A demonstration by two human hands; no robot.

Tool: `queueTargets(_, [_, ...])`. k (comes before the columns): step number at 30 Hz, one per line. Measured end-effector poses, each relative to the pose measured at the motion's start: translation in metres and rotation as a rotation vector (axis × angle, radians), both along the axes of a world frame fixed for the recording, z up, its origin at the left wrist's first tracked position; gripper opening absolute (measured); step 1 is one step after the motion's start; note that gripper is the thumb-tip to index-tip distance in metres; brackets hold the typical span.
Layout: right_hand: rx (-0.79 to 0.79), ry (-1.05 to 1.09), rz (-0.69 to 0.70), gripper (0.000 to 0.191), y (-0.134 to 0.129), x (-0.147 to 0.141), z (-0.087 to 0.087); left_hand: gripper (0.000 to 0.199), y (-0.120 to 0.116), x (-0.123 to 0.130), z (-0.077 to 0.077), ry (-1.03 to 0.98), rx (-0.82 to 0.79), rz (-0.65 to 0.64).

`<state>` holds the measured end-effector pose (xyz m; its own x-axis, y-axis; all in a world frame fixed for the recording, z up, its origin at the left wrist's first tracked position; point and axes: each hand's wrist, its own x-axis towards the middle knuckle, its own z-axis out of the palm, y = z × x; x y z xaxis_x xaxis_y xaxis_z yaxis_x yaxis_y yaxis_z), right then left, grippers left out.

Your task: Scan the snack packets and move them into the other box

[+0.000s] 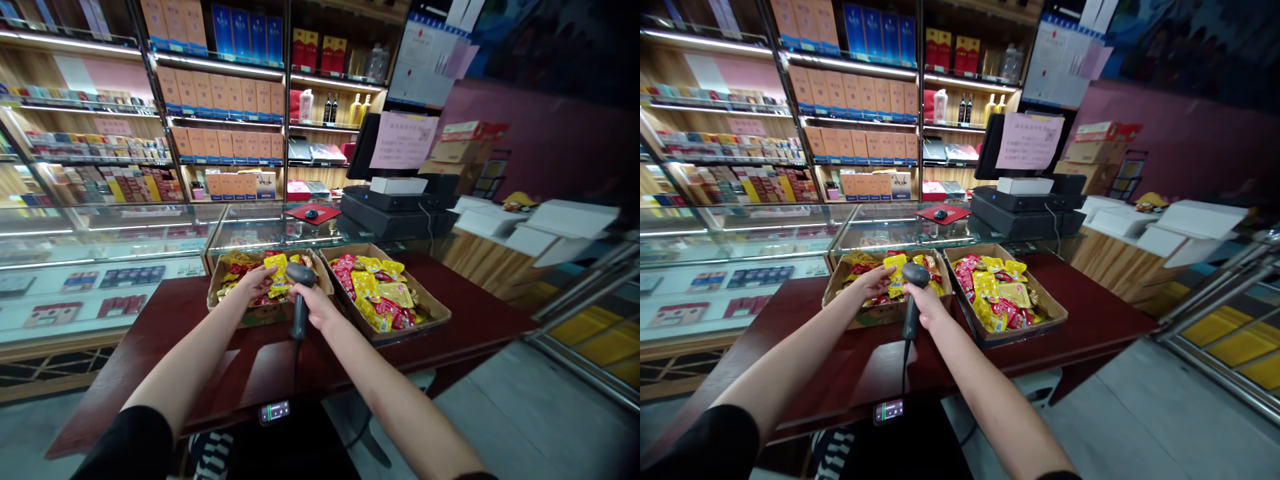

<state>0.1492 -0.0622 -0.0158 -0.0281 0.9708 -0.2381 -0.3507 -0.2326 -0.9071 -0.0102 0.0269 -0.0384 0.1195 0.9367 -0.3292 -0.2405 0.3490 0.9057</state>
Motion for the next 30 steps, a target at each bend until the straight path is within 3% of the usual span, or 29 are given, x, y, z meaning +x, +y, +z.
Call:
queueTargets(3, [0.085,-0.079,-0.023,0.018,-0.024,-0.004,0.004,0.037,-0.004,-0.003,-0.005,0.012,-0.039,-0.002])
queueTargets(6, [0.104,-0.118,0.086,0.026,-0.05,-0.01,0.004,0.041,-0.008,-0.004,-0.006,0.028,-0.033,-0.023])
queueTargets(9, [0.083,-0.172,0.12,0.035,-0.071,-0.018,-0.008,0.045,-0.011,-0.003,-0.005,0.066,-0.022,-0.05])
queueTargets(15, [-0.017,-0.075,0.133,0.04,-0.098,-0.03,-0.031,0.041,-0.019,-0.001,-0.004,0.024,-0.007,-0.063])
queueTargets(30, [0.046,-0.218,0.146,0.037,-0.105,-0.028,0.003,0.047,-0.019,-0.002,0.001,-0.094,0.045,0.059])
